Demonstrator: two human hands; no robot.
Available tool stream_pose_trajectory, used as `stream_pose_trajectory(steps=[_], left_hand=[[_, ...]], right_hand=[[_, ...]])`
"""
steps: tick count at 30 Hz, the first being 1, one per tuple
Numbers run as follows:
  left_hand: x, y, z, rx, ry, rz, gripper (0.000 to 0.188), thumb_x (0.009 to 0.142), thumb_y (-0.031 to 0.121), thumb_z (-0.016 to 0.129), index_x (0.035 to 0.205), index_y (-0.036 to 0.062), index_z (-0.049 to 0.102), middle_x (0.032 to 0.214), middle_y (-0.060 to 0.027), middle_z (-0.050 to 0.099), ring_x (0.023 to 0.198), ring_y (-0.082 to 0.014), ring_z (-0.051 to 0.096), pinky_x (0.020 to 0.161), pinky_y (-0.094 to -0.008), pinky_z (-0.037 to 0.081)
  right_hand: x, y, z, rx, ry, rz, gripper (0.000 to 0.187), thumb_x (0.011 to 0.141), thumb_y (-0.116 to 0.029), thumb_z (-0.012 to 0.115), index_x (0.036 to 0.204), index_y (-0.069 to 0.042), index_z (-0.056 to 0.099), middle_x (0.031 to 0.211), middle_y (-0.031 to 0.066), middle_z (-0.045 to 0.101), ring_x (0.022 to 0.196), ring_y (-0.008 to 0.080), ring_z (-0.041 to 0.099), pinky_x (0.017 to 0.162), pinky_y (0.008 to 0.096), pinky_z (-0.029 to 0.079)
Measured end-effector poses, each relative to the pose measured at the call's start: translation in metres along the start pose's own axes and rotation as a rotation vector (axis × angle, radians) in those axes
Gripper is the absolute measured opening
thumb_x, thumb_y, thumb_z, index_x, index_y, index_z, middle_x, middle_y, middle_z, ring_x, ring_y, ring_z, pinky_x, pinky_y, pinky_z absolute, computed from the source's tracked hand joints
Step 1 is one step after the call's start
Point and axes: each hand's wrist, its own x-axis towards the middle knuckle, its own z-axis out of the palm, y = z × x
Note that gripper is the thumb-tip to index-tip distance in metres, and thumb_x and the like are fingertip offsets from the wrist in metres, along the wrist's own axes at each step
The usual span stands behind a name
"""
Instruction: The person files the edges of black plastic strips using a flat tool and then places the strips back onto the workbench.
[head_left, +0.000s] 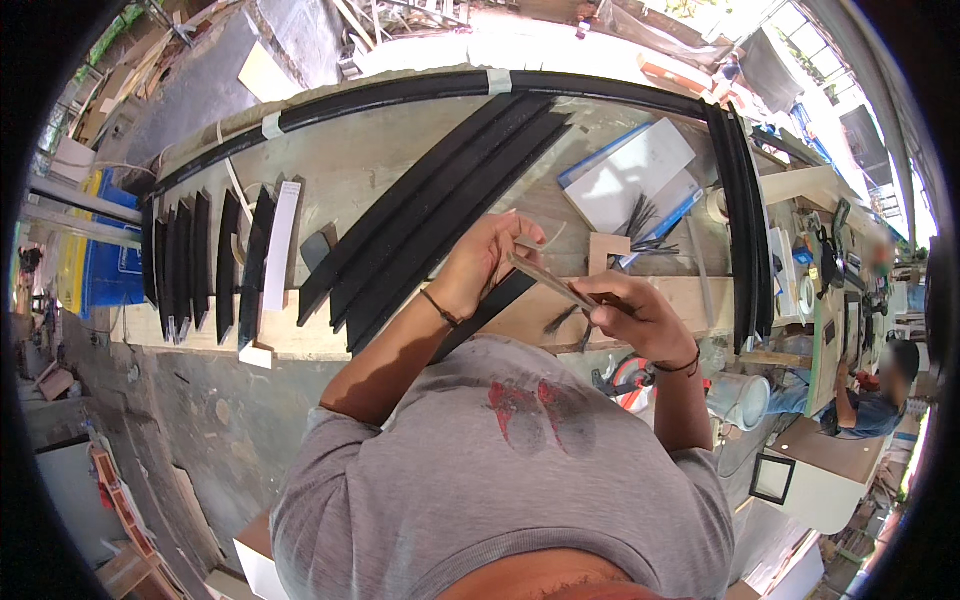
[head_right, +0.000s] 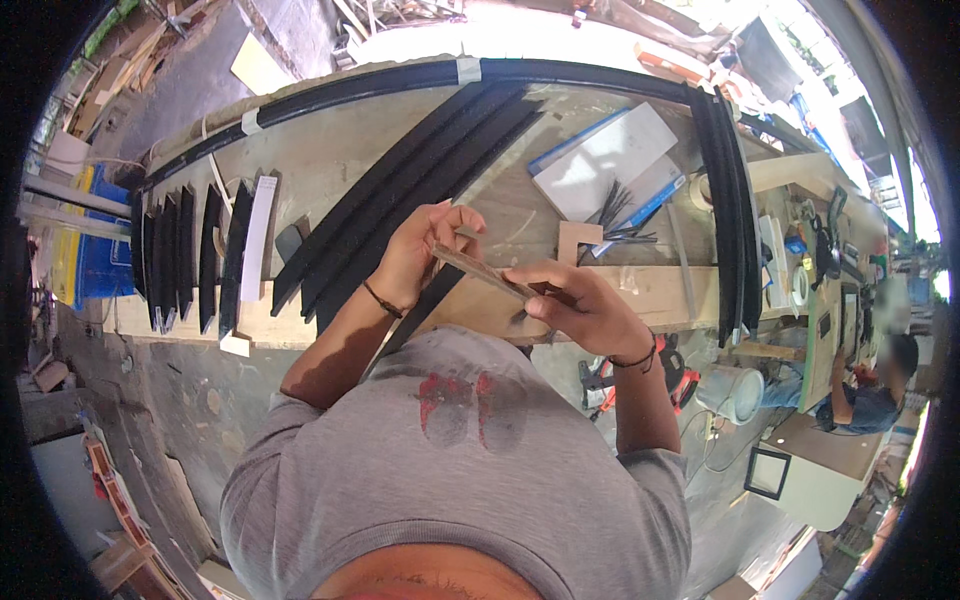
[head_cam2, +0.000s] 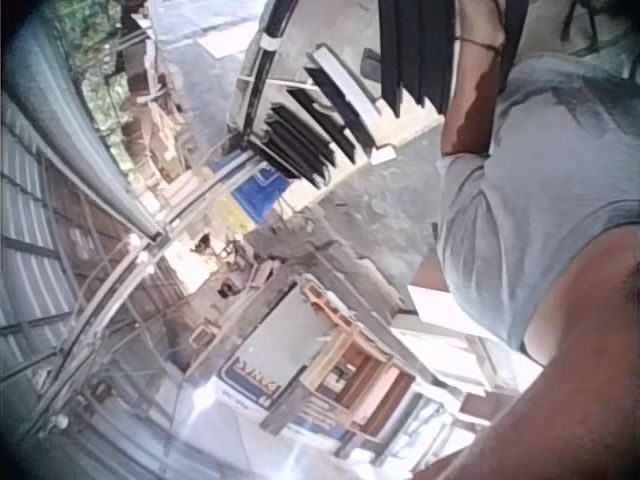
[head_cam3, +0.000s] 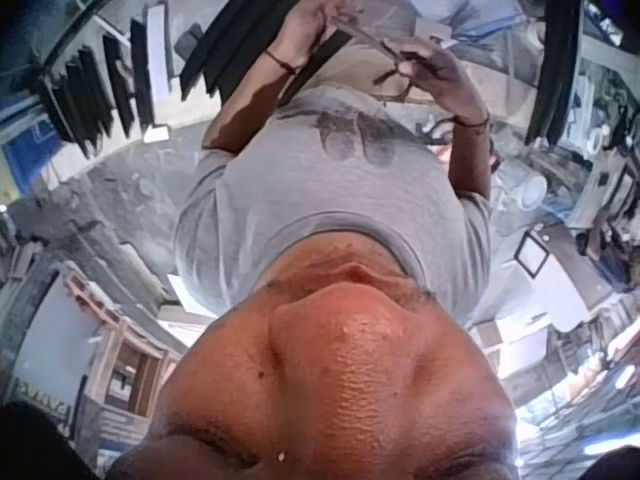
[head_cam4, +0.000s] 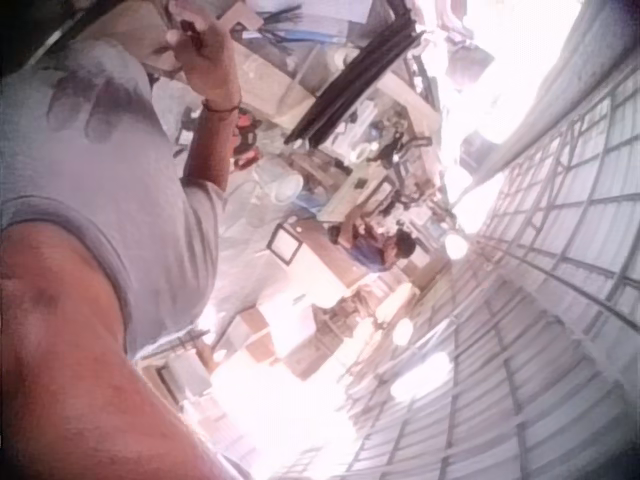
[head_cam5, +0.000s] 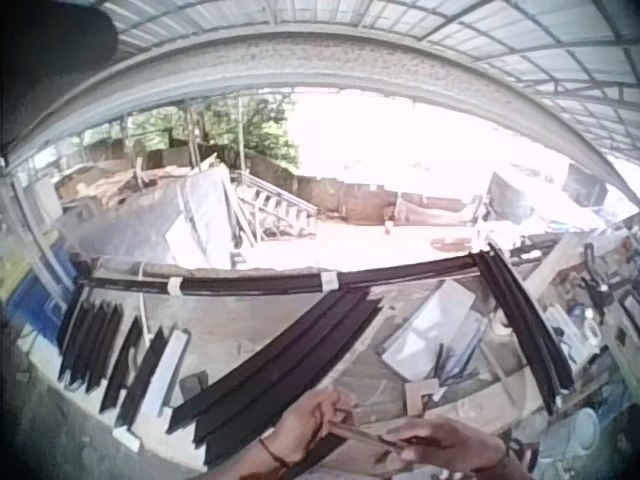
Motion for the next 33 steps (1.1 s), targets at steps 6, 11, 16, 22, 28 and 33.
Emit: stream_pose_trajectory(steps=[6, 11, 16, 22, 28, 33], left_hand=[[0.004, -0.012, 0.011, -0.048, 0.022, -0.026, 0.045, 0.1, 0.036, 0.032, 0.096, -0.0001, 0.058, 0.095, -0.0121, 0.06, 0.074, -0.0222, 0.06, 0.069, -0.0365, 0.049], [0.0, -0.008, 0.001, -0.143, 0.029, 0.015, 0.044, 0.1, 0.035, 0.033, 0.095, -0.0004, 0.058, 0.096, -0.0115, 0.06, 0.074, -0.0237, 0.059, 0.069, -0.0363, 0.048], [-0.005, 0.0, 0.013, -0.105, 0.101, -0.024, 0.043, 0.097, 0.037, 0.038, 0.089, 0.001, 0.061, 0.094, -0.0115, 0.062, 0.075, -0.0233, 0.059, 0.066, -0.0331, 0.046], [-0.008, 0.002, 0.006, -0.02, 0.095, -0.006, 0.042, 0.095, 0.041, 0.041, 0.089, 0.0053, 0.062, 0.07, -0.0085, 0.06, 0.065, -0.0172, 0.056, 0.062, -0.0269, 0.043], [-0.02, -0.005, 0.038, 0.001, 0.137, -0.022, 0.039, 0.098, 0.038, 0.038, 0.094, 0.0047, 0.057, 0.072, -0.0069, 0.061, 0.072, -0.0191, 0.06, 0.072, -0.0289, 0.048], [-0.023, -0.018, 0.054, 0.029, 0.09, -0.049, 0.037, 0.103, 0.036, 0.032, 0.102, 0.0065, 0.055, 0.083, -0.0083, 0.064, 0.074, -0.0161, 0.061, 0.069, -0.0277, 0.048]], right_hand=[[0.034, -0.017, 0.014, -0.164, 0.067, 0.002, 0.035, 0.092, -0.01, 0.06, 0.127, -0.004, 0.058, 0.104, 0.0047, 0.065, 0.084, 0.01, 0.056, 0.076, 0.0259, 0.045], [0.021, -0.019, 0.01, -0.026, 0.133, 0.023, 0.035, 0.092, -0.008, 0.06, 0.126, -0.004, 0.059, 0.104, 0.0053, 0.065, 0.085, 0.01, 0.055, 0.077, 0.0262, 0.046], [0.007, -0.019, 0.014, -0.166, 0.07, 0.016, 0.034, 0.091, -0.01, 0.061, 0.125, -0.003, 0.06, 0.103, 0.0056, 0.065, 0.086, 0.0107, 0.056, 0.077, 0.0269, 0.046], [0.012, -0.019, 0.014, -0.137, 0.031, -0.03, 0.035, 0.09, -0.011, 0.063, 0.124, -0.003, 0.061, 0.095, 0.0046, 0.063, 0.076, 0.0082, 0.051, 0.068, 0.0245, 0.042], [0.008, -0.032, 0.035, -0.157, 0.202, -0.109, 0.033, 0.083, -0.015, 0.073, 0.109, 0.001, 0.061, 0.08, -0.001, 0.056, 0.067, 0.0049, 0.044, 0.06, 0.0229, 0.038], [0.005, -0.02, 0.042, -0.221, 0.317, -0.082, 0.022, 0.082, -0.016, 0.075, 0.085, 0.0, 0.06, 0.063, -0.0041, 0.049, 0.061, 0.0028, 0.041, 0.052, 0.0233, 0.033]])
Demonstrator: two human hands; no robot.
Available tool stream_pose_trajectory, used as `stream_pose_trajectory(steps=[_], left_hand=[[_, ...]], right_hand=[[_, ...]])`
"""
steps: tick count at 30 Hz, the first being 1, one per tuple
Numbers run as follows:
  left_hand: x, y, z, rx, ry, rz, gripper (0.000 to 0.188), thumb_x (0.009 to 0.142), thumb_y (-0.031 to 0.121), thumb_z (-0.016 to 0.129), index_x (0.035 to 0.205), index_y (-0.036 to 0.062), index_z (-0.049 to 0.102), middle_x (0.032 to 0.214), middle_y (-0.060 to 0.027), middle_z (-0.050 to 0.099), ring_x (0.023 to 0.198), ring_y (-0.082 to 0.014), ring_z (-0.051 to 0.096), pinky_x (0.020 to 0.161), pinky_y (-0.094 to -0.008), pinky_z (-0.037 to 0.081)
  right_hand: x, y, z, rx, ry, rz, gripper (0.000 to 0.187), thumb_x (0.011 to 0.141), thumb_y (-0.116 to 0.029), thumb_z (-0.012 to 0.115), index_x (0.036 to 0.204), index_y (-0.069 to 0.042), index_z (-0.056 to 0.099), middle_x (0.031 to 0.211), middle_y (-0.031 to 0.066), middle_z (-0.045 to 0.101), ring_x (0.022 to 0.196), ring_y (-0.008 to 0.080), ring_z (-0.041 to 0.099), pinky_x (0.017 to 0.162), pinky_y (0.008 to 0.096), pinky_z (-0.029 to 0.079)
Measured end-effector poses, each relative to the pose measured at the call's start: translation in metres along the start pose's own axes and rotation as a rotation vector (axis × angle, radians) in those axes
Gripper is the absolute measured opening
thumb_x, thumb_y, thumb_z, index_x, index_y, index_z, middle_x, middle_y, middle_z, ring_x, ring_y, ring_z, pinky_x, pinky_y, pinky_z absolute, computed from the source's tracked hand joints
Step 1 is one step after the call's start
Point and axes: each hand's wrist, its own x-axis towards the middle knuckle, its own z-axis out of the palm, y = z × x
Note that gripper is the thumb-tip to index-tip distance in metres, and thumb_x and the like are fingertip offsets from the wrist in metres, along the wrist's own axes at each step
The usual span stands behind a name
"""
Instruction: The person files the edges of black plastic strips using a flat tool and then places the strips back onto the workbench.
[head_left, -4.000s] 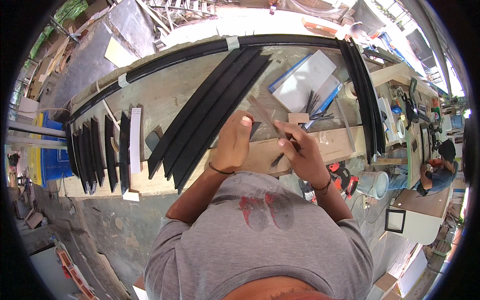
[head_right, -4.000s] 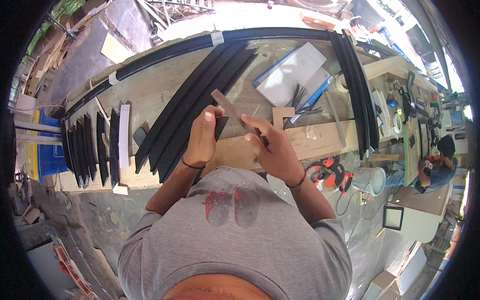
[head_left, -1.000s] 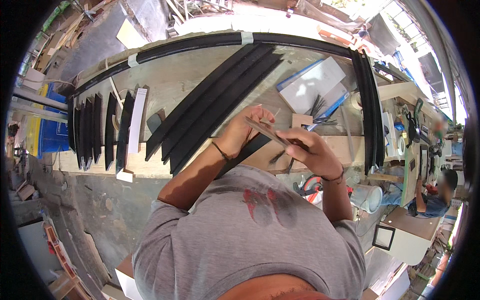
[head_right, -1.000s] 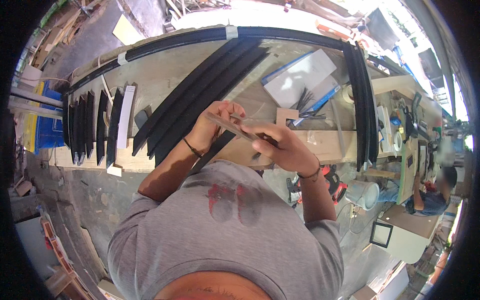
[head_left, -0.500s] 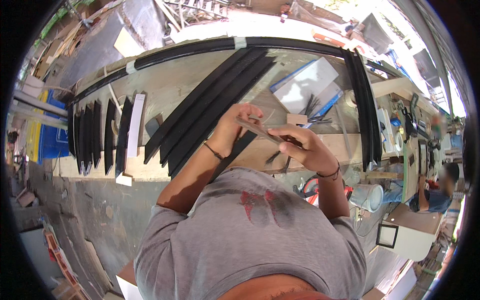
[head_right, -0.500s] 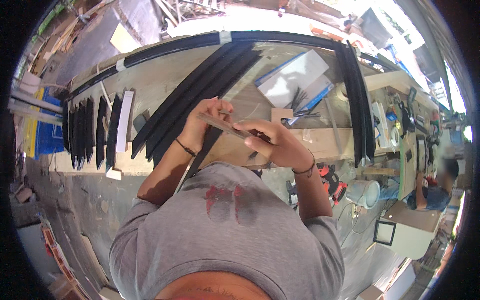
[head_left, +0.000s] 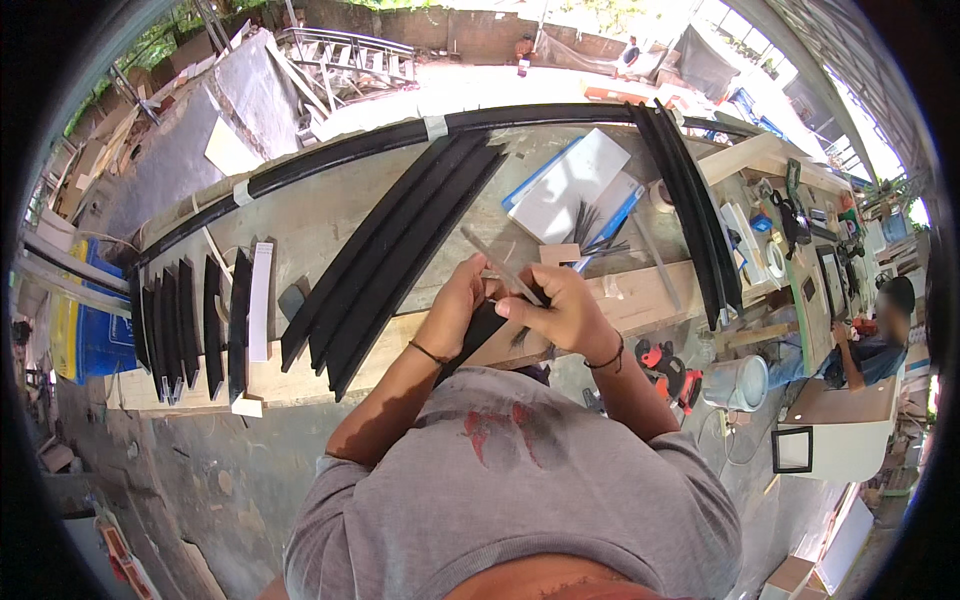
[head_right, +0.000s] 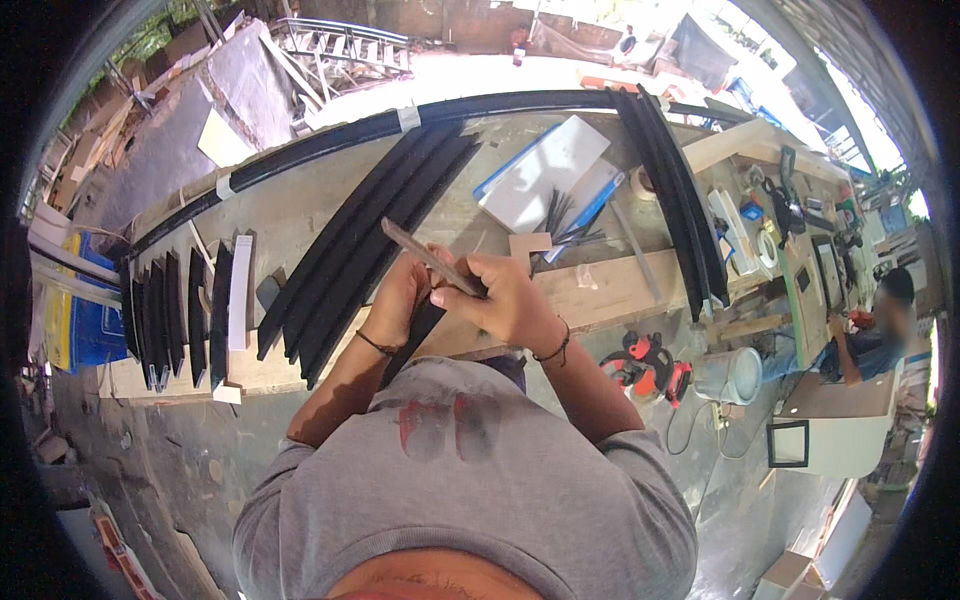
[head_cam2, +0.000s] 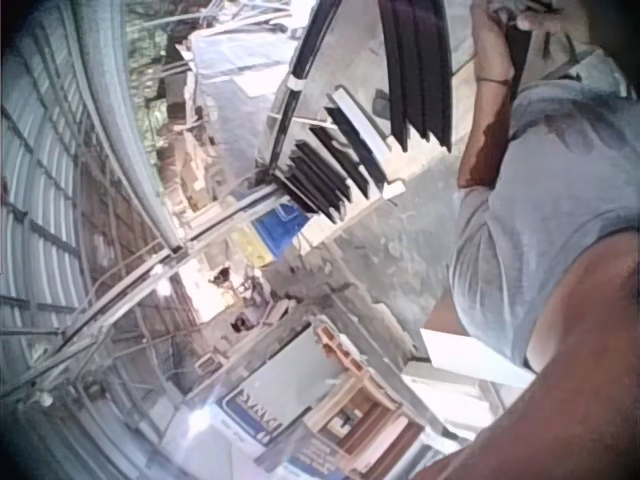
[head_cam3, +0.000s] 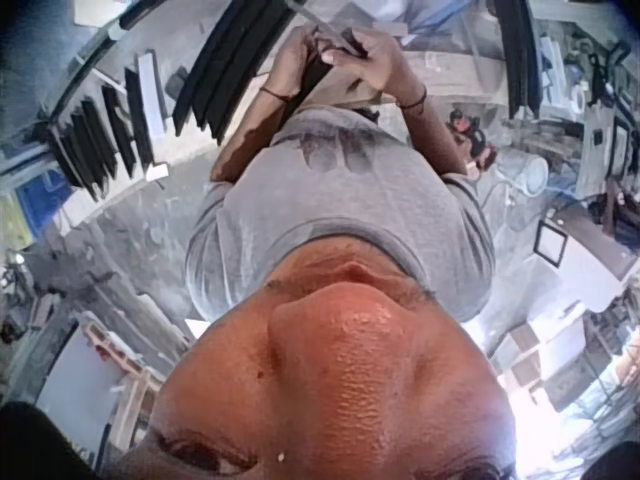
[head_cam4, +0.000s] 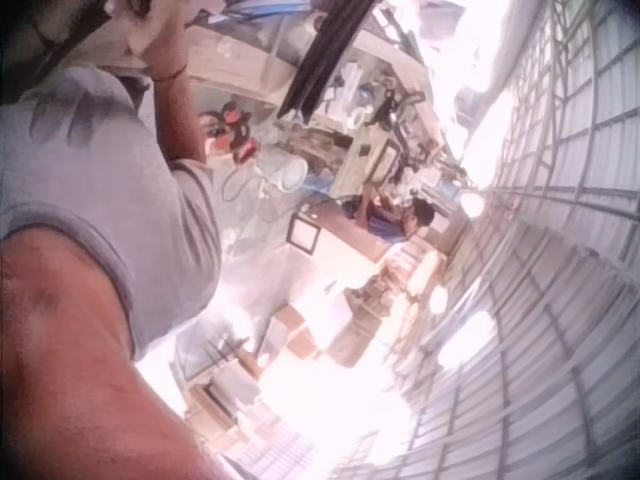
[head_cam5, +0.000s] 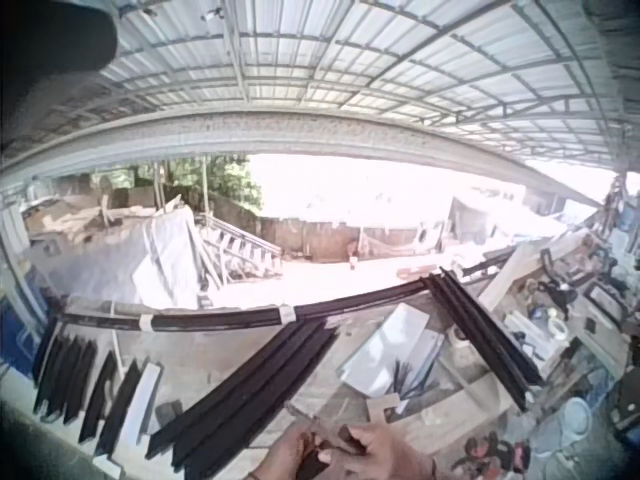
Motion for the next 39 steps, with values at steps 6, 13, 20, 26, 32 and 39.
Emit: stream_pose_trajectory(steps=[6, 13, 20, 26, 32, 39], left_hand=[[0.009, -0.013, 0.0, 0.148, -0.035, 0.073, 0.039, 0.103, 0.039, 0.034, 0.102, 0.0067, 0.056, 0.082, -0.0015, 0.058, 0.079, -0.011, 0.055, 0.077, -0.0252, 0.043], [0.029, -0.027, 0.009, 0.138, 0.002, -0.032, 0.036, 0.102, 0.039, 0.039, 0.094, 0.0092, 0.06, 0.079, 0.0031, 0.053, 0.077, -0.0077, 0.048, 0.072, -0.0242, 0.039], [0.04, -0.025, 0.02, 0.133, 0.035, -0.048, 0.04, 0.103, 0.043, 0.037, 0.092, 0.0101, 0.057, 0.082, 0.0039, 0.053, 0.076, -0.0065, 0.048, 0.073, -0.0231, 0.039], [0.053, -0.038, 0.022, 0.12, 0.027, -0.014, 0.034, 0.103, 0.037, 0.038, 0.094, 0.0092, 0.056, 0.091, 0.0014, 0.055, 0.086, -0.0081, 0.051, 0.08, -0.025, 0.04], [0.062, -0.047, 0.028, 0.243, -0.182, 0.083, 0.033, 0.1, 0.024, 0.043, 0.117, -0.0006, 0.056, 0.114, -0.0075, 0.059, 0.107, -0.0163, 0.054, 0.096, -0.0293, 0.039], [0.084, -0.051, 0.073, 0.786, -0.243, 0.409, 0.032, 0.101, 0.027, 0.04, 0.108, -0.001, 0.054, 0.091, -0.006, 0.054, 0.083, -0.0151, 0.052, 0.078, -0.0288, 0.042]], right_hand=[[-0.014, 0.003, -0.002, -0.085, 0.053, -0.037, 0.019, 0.082, -0.013, 0.075, 0.081, 0.002, 0.063, 0.062, 0.0003, 0.051, 0.059, 0.0039, 0.042, 0.051, 0.0243, 0.035], [-0.019, 0.02, -0.013, -0.018, 0.124, -0.053, 0.023, 0.082, -0.013, 0.072, 0.078, 0.002, 0.055, 0.061, 0.0088, 0.041, 0.057, 0.0114, 0.038, 0.051, 0.0309, 0.034], [-0.008, 0.031, -0.031, -0.128, 0.106, -0.122, 0.018, 0.081, -0.011, 0.072, 0.076, 0.001, 0.06, 0.059, 0.0103, 0.05, 0.055, 0.0101, 0.041, 0.05, 0.0286, 0.036], [-0.001, 0.031, -0.04, -0.171, 0.169, -0.141, 0.025, 0.081, -0.013, 0.073, 0.071, 0.0, 0.054, 0.057, 0.0151, 0.044, 0.049, 0.0186, 0.037, 0.047, 0.0328, 0.034], [-0.003, 0.048, -0.074, -0.183, 0.267, -0.131, 0.026, 0.083, -0.015, 0.069, 0.072, 0.002, 0.053, 0.06, 0.0179, 0.045, 0.053, 0.0256, 0.041, 0.05, 0.0355, 0.035], [-0.012, 0.062, -0.102, -0.13, 0.382, -0.042, 0.032, 0.085, -0.019, 0.068, 0.071, 0.003, 0.05, 0.06, 0.0174, 0.044, 0.052, 0.0203, 0.039, 0.05, 0.0335, 0.035]])
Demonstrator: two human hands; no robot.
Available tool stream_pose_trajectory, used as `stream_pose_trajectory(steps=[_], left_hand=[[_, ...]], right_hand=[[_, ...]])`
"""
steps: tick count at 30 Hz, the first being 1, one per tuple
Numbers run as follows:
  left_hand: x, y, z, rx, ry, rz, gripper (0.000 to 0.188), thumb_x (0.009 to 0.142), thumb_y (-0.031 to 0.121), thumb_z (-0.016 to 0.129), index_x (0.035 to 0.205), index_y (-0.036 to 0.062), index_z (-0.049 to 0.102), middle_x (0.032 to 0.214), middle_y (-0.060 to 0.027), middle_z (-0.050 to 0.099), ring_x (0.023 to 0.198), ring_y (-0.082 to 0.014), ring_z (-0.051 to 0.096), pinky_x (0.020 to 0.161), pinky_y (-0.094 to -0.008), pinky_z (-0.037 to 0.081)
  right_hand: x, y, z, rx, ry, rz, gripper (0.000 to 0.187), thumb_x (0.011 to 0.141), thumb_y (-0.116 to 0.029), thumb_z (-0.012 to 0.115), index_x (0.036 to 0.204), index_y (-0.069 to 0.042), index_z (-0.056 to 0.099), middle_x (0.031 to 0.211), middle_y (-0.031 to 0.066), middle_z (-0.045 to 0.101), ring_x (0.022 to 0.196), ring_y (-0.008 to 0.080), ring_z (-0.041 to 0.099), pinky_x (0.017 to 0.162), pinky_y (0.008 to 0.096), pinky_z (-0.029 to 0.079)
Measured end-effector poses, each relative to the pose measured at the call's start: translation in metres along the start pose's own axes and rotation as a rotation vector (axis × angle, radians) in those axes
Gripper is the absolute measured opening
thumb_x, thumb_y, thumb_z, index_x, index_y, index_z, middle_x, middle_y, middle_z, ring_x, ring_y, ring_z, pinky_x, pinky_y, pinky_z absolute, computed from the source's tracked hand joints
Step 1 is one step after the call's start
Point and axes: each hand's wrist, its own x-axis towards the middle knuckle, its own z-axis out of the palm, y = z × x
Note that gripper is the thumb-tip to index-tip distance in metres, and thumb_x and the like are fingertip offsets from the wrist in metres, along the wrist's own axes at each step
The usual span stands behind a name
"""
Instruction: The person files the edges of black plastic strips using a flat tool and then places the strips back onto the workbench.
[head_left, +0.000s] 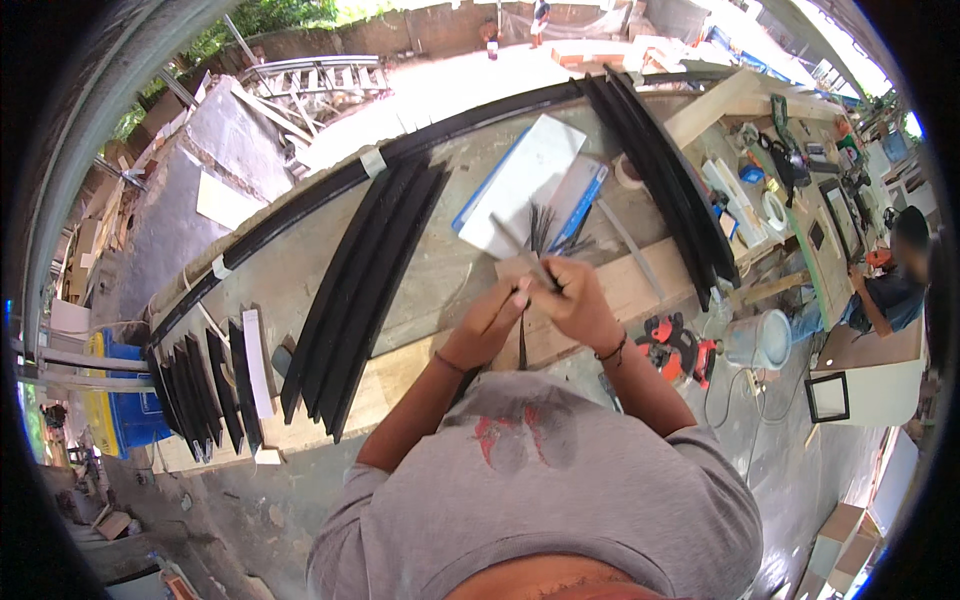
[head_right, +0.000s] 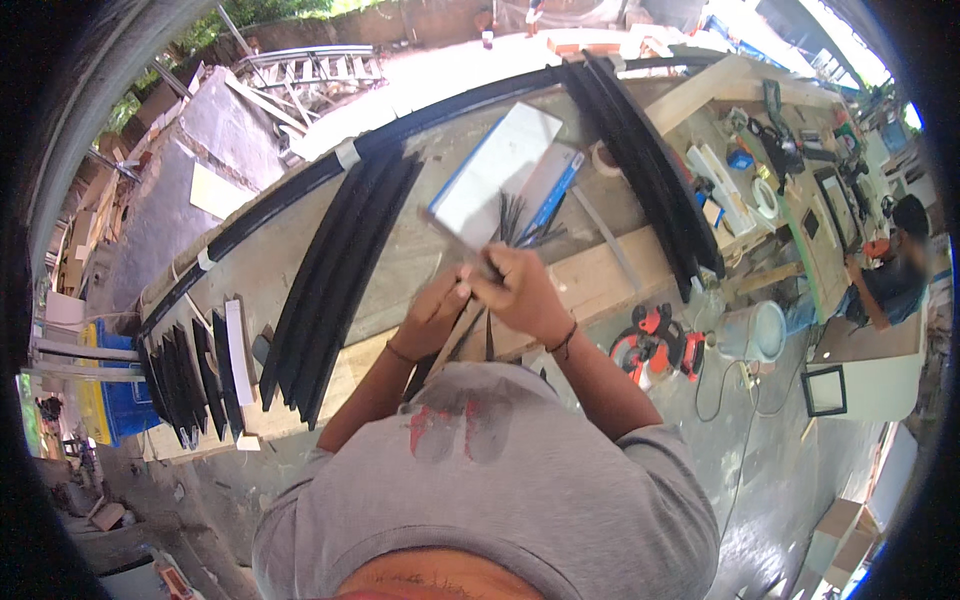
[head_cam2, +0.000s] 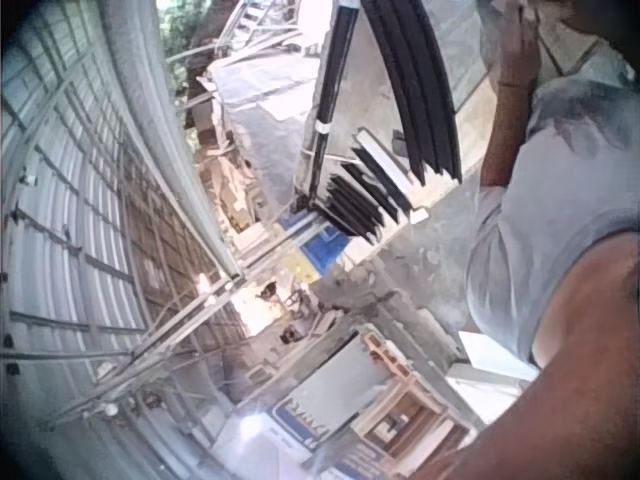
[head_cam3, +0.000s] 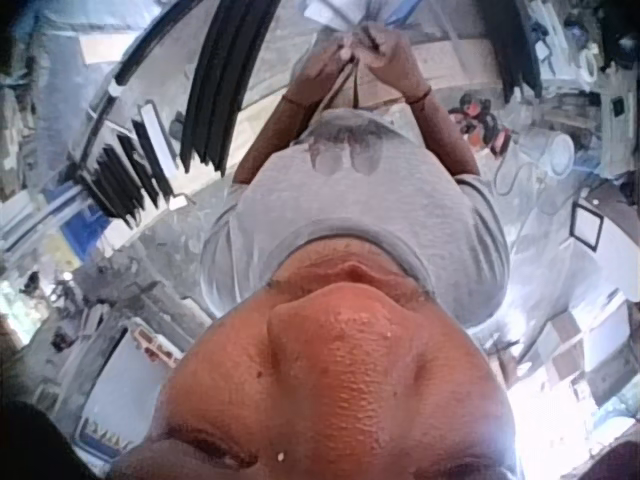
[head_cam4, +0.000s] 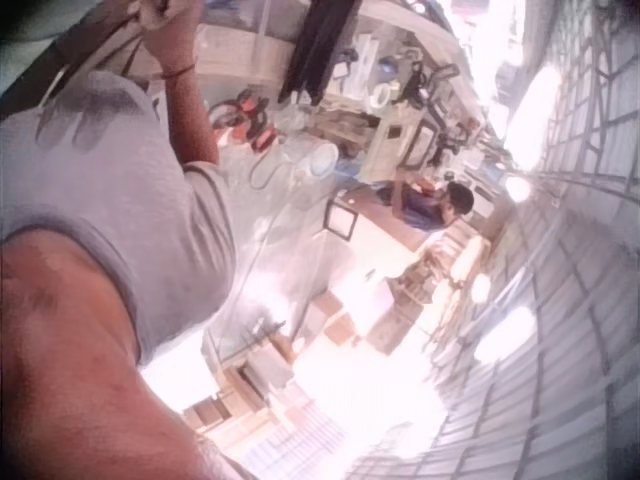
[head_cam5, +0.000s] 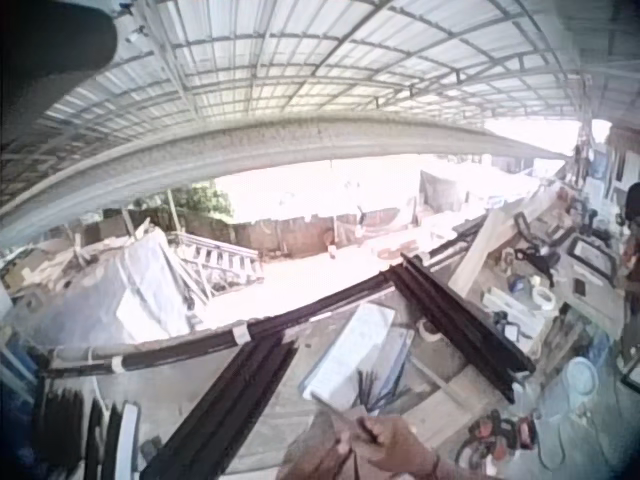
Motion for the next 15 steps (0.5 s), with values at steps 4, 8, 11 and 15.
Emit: stream_pose_trajectory(steps=[4, 8, 11, 15], left_hand=[[0.021, 0.013, 0.001, -0.031, 0.001, 0.019, 0.039, 0.104, 0.035, 0.036, 0.1, 0.0015, 0.055, 0.083, -0.0025, 0.051, 0.076, -0.0133, 0.049, 0.073, -0.0282, 0.041], [0.034, 0.016, 0.001, -0.095, -0.022, -0.097, 0.045, 0.104, 0.041, 0.032, 0.097, 0.0036, 0.055, 0.081, -0.0003, 0.05, 0.075, -0.0109, 0.046, 0.07, -0.027, 0.039], [0.042, 0.008, 0.005, -0.154, 0.012, -0.193, 0.048, 0.104, 0.045, 0.03, 0.095, 0.0054, 0.055, 0.081, 0.0009, 0.05, 0.074, -0.0092, 0.045, 0.07, -0.0259, 0.038], [0.05, -0.006, 0.012, -0.265, 0.106, -0.227, 0.047, 0.104, 0.044, 0.031, 0.101, 0.0051, 0.056, 0.088, 0.0003, 0.052, 0.082, -0.0082, 0.046, 0.078, -0.0251, 0.039]], right_hand=[[-0.004, 0.011, -0.021, 0.112, 0.21, 0.242, 0.03, 0.088, -0.021, 0.067, 0.073, 0.002, 0.055, 0.057, 0.0065, 0.043, 0.059, 0.0074, 0.039, 0.051, 0.0303, 0.035], [-0.016, 0.005, -0.051, -0.079, 0.18, 0.226, 0.022, 0.09, -0.02, 0.066, 0.094, 0.002, 0.063, 0.061, 0.0026, 0.047, 0.059, 0.0068, 0.041, 0.052, 0.0271, 0.035], [-0.028, 0.005, -0.051, 0.074, 0.189, 0.234, 0.029, 0.09, -0.017, 0.065, 0.113, 0.001, 0.06, 0.067, 0.0034, 0.05, 0.062, 0.0067, 0.043, 0.055, 0.0255, 0.037], [-0.042, 0.004, -0.055, 0.045, 0.14, 0.188, 0.042, 0.09, -0.011, 0.062, 0.129, 0.0, 0.052, 0.077, 0.0074, 0.054, 0.066, 0.0112, 0.049, 0.06, 0.0264, 0.041]])
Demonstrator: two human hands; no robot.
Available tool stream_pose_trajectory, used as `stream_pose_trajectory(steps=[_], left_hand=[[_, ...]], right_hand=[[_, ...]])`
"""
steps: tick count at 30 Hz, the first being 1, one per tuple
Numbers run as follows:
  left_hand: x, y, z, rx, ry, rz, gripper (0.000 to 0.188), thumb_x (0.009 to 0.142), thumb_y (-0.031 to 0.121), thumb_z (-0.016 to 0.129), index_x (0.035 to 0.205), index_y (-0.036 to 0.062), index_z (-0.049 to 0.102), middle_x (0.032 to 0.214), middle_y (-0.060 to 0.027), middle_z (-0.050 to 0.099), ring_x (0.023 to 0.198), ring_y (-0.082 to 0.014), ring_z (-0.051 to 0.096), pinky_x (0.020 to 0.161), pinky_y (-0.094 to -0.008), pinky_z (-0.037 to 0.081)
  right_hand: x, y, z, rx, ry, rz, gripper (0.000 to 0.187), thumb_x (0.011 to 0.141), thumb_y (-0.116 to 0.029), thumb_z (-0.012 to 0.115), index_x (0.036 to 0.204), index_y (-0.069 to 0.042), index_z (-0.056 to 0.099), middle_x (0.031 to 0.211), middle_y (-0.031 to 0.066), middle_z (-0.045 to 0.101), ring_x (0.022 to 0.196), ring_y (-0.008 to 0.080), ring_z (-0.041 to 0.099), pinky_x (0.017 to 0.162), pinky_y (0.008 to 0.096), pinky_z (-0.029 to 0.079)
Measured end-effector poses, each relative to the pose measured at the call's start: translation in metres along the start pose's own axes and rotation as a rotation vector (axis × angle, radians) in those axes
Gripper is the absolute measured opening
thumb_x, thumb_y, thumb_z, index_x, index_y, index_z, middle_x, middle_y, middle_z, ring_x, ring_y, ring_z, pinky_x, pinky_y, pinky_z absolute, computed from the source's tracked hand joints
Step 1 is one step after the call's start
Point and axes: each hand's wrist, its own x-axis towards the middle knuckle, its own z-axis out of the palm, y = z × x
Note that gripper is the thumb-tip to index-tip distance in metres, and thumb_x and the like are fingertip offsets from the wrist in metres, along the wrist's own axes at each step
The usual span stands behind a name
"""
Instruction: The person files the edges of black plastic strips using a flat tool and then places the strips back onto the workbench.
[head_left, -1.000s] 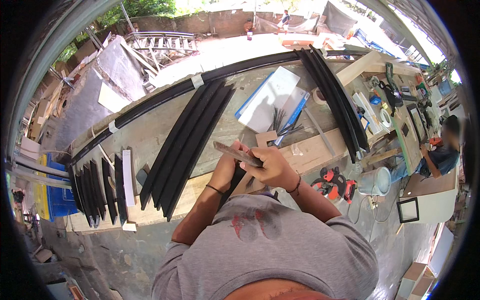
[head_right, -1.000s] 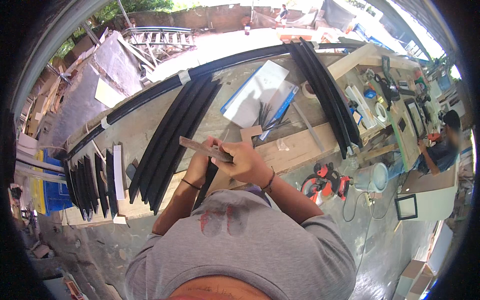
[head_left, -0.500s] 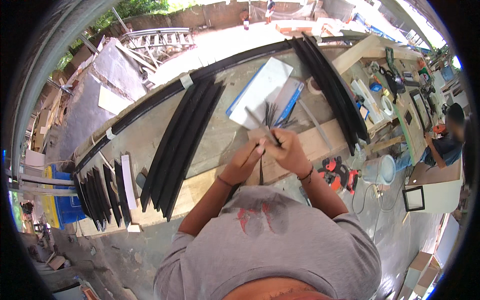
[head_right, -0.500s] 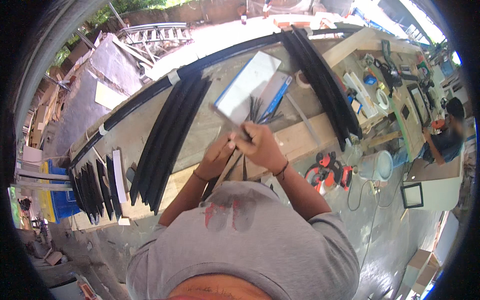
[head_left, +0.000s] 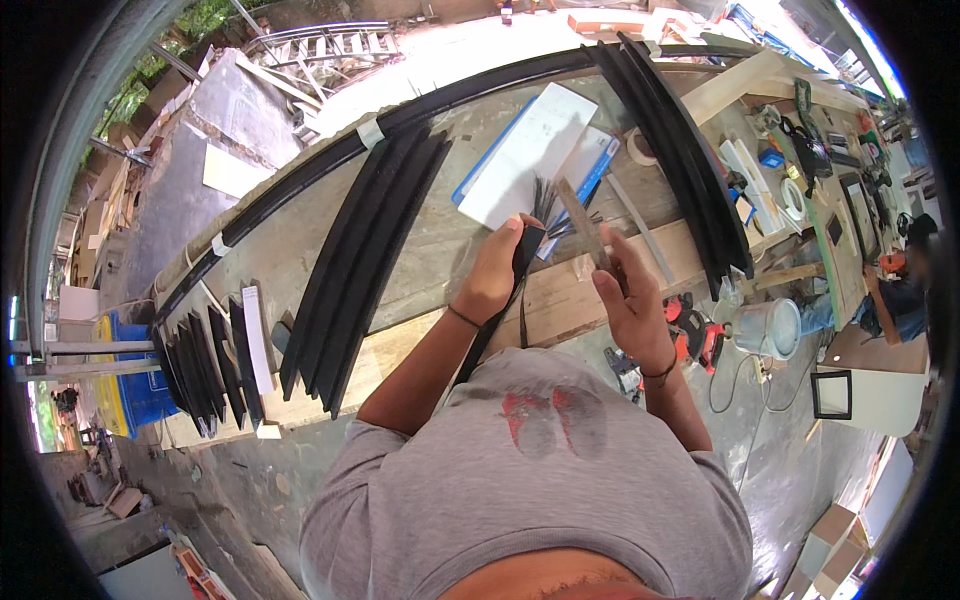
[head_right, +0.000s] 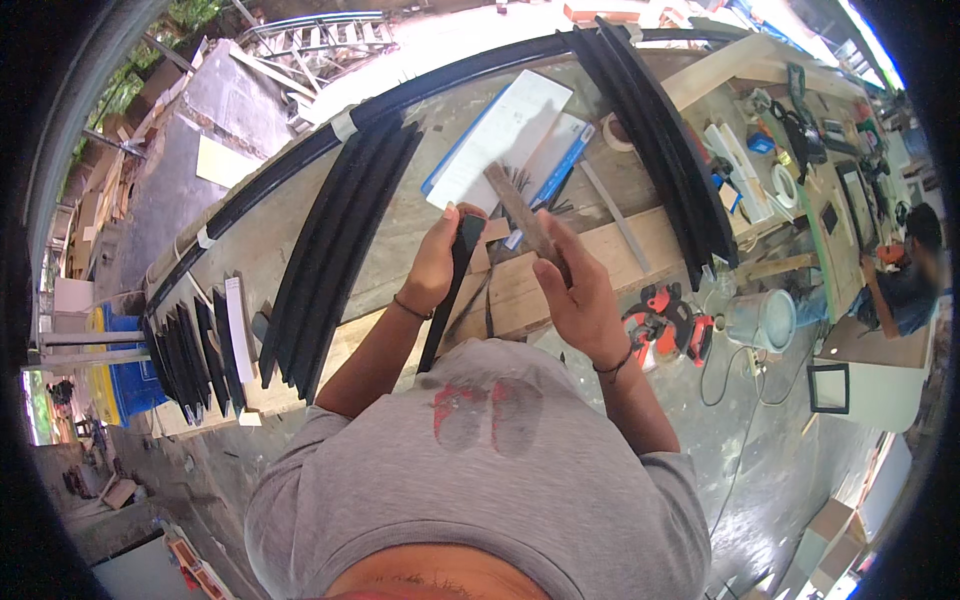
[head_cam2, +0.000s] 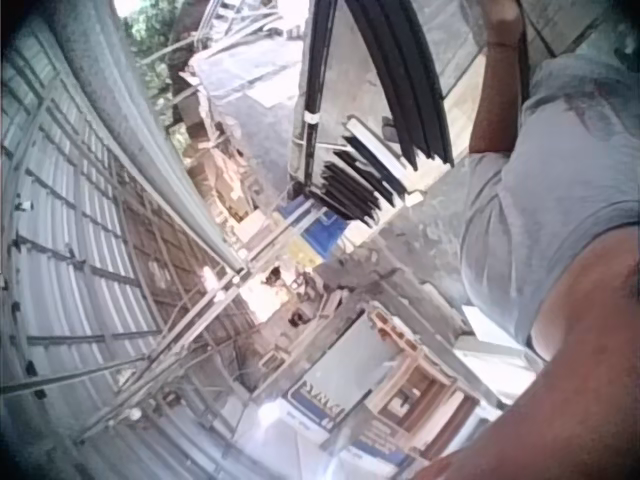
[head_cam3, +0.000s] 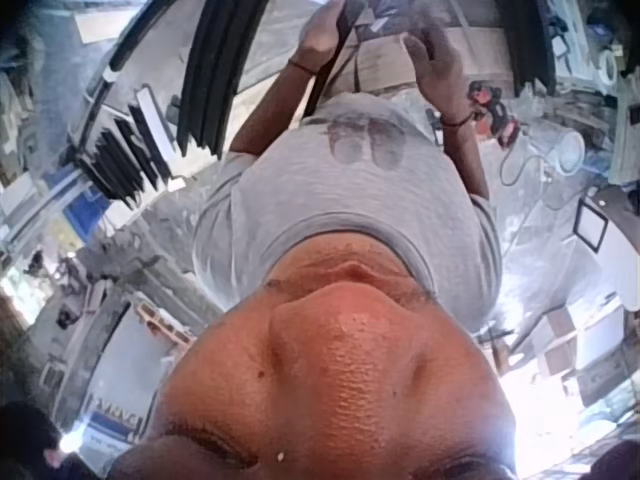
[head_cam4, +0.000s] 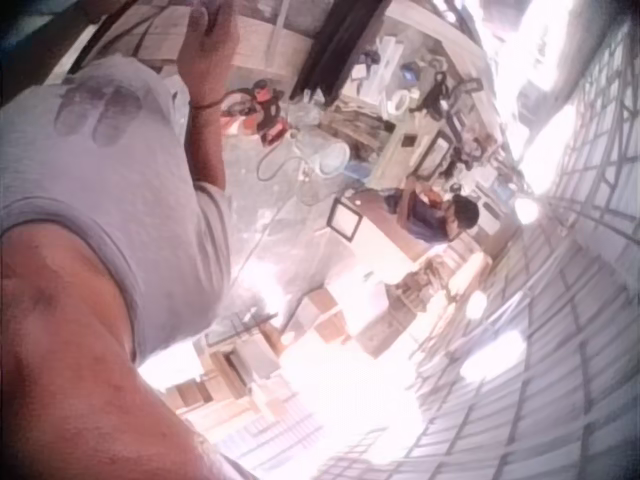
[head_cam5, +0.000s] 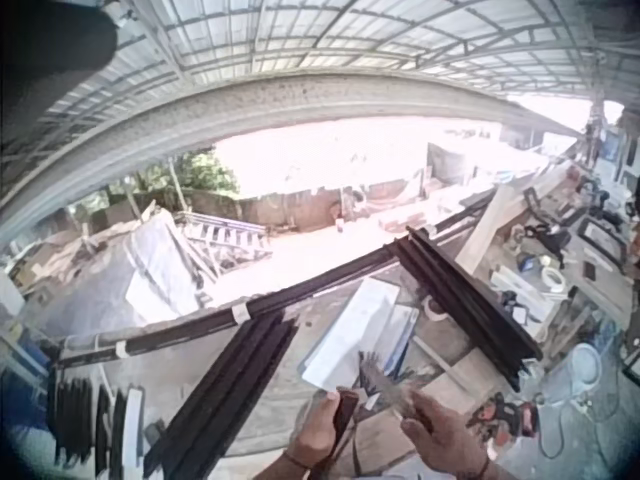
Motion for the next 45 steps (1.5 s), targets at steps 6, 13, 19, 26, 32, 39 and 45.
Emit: stream_pose_trajectory(steps=[6, 13, 19, 26, 32, 39, 45], left_hand=[[0.012, -0.006, 0.012, 0.058, 0.05, 0.197, 0.032, 0.099, 0.022, 0.036, 0.102, -0.0036, 0.054, 0.092, -0.015, 0.056, 0.086, -0.0244, 0.054, 0.081, -0.034, 0.041], [0.012, -0.003, 0.03, 0.259, 0.055, 0.308, 0.027, 0.091, 0.017, 0.046, 0.105, -0.005, 0.052, 0.098, -0.0215, 0.052, 0.096, -0.0345, 0.052, 0.086, -0.0398, 0.041], [0.012, -0.01, 0.026, 0.267, 0.136, 0.263, 0.027, 0.09, 0.018, 0.046, 0.104, -0.0047, 0.05, 0.097, -0.0208, 0.051, 0.092, -0.0349, 0.05, 0.086, -0.0408, 0.039], [0.011, -0.016, 0.028, 0.346, 0.148, 0.341, 0.027, 0.089, 0.018, 0.05, 0.104, -0.0037, 0.049, 0.096, -0.0203, 0.048, 0.093, -0.0336, 0.048, 0.086, -0.0408, 0.038], [0.001, -0.002, 0.025, 0.408, 0.176, 0.188, 0.028, 0.087, 0.018, 0.051, 0.106, -0.0033, 0.049, 0.098, -0.0212, 0.049, 0.094, -0.0359, 0.047, 0.087, -0.0426, 0.038], [0.002, -0.02, 0.038, 0.506, 0.11, 0.358, 0.029, 0.089, 0.02, 0.053, 0.105, -0.0038, 0.05, 0.097, -0.0221, 0.049, 0.091, -0.0368, 0.048, 0.082, -0.0435, 0.039], [-0.006, -0.005, 0.036, 0.369, 0.193, 0.182, 0.034, 0.1, 0.027, 0.045, 0.086, -0.0034, 0.051, 0.076, -0.0154, 0.049, 0.07, -0.0267, 0.048, 0.067, -0.0366, 0.039]], right_hand=[[-0.008, 0.018, 0.002, -0.224, -0.065, -0.195, 0.048, 0.089, -0.003, 0.058, 0.137, -0.006, 0.05, 0.088, 0.0154, 0.058, 0.074, 0.0274, 0.058, 0.068, 0.0341, 0.047], [0.031, 0.025, 0.002, -0.233, -0.086, -0.268, 0.048, 0.088, -0.003, 0.059, 0.135, -0.008, 0.053, 0.088, 0.0179, 0.059, 0.074, 0.0332, 0.06, 0.068, 0.0384, 0.049], [0.028, 0.022, -0.019, -0.226, -0.202, -0.243, 0.043, 0.09, -0.006, 0.057, 0.133, -0.006, 0.055, 0.086, 0.0191, 0.059, 0.072, 0.033, 0.06, 0.067, 0.0364, 0.048], [0.057, 0.017, -0.016, -0.146, -0.313, -0.254, 0.043, 0.089, -0.002, 0.056, 0.132, -0.004, 0.056, 0.081, 0.0178, 0.06, 0.07, 0.0259, 0.058, 0.066, 0.0343, 0.047], [0.067, 0.02, -0.04, -0.038, -0.439, -0.267, 0.042, 0.089, -0.001, 0.056, 0.13, -0.002, 0.056, 0.078, 0.014, 0.061, 0.065, 0.0169, 0.055, 0.064, 0.0312, 0.045], [0.082, 0.019, -0.038, -0.061, -0.603, -0.129, 0.042, 0.089, -0.004, 0.058, 0.13, -0.002, 0.056, 0.078, 0.0139, 0.062, 0.066, 0.0171, 0.056, 0.064, 0.0301, 0.045], [0.079, 0.03, -0.027, -0.087, -0.374, -0.162, 0.041, 0.088, -0.011, 0.063, 0.126, 0.001, 0.056, 0.073, 0.0074, 0.053, 0.064, 0.0111, 0.047, 0.059, 0.0276, 0.041]])
